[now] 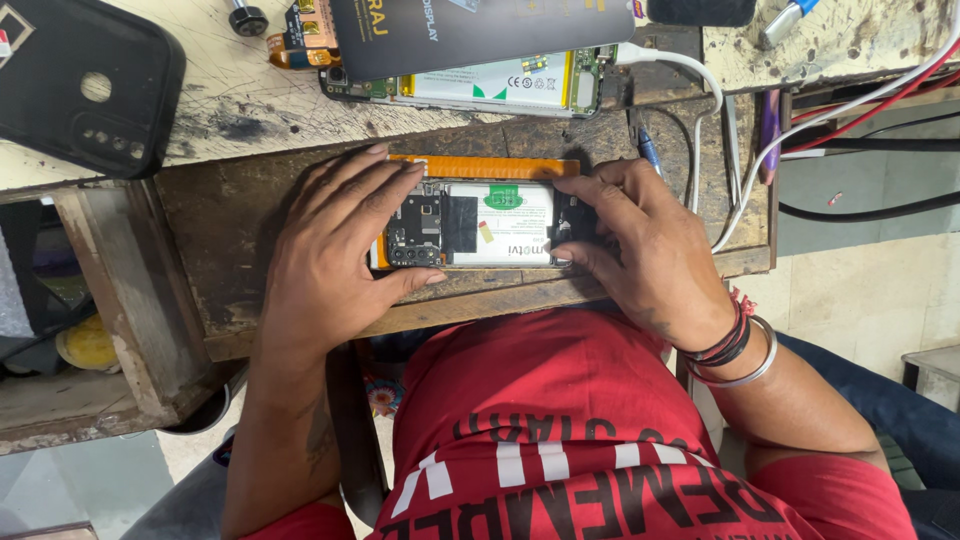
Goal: The person pries the back cover off a light blue smartphone, removes the back panel and battery, and works on the internal components with a screwdriver on a cluttered repair bench, manipulating small parts inside the opened phone.
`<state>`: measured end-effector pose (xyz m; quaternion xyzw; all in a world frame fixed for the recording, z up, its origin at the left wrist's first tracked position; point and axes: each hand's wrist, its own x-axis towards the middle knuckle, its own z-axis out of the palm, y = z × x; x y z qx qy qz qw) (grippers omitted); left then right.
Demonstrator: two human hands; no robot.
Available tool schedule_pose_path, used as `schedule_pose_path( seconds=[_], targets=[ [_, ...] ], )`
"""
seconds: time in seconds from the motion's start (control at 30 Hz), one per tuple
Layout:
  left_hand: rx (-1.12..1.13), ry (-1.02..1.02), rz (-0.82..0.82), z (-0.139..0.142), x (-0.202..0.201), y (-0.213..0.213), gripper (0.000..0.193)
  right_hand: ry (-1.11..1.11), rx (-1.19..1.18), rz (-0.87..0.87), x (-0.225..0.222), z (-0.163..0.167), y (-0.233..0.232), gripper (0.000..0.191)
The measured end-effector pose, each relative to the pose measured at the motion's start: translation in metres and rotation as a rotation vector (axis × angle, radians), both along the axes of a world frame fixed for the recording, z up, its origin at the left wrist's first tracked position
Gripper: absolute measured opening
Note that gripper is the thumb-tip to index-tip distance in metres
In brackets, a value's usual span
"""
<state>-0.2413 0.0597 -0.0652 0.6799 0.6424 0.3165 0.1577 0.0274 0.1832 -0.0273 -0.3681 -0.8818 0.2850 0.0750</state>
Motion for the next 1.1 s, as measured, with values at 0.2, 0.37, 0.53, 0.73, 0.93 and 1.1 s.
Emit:
schedule_pose_path(
  seconds=[0.2,0.37,0.53,0.73,0.93,1.1],
  targets=[
    [-0.004,0.000,-0.008,0.000,0.000,0.001,0.089,-0.016,0.103,0.037,0.002,-0.005,0.000,0.062],
    [0.002,-0.001,0.002,0.001,0.000,0.000,0.088,0.021,0.219,0.024,0.007,-0.009,-0.008,0.060],
    [-0.010,-0.003,0.016,0.001,0.002,0.000,0.089,0.062,0.385,0.009,0.012,-0.017,-0.017,0.057],
    [-0.013,-0.008,0.021,-0.001,0.003,-0.001,0.089,-0.086,0.604,0.111,0.015,-0.017,-0.023,0.051],
    [-0.014,0.016,0.027,-0.003,0.004,-0.002,0.091,-0.206,0.685,0.231,0.014,-0.005,-0.021,0.052],
    [-0.029,-0.094,0.062,0.003,0.005,-0.008,0.087,-0.185,0.581,0.187,0.003,-0.001,-0.009,0.054]
  ],
)
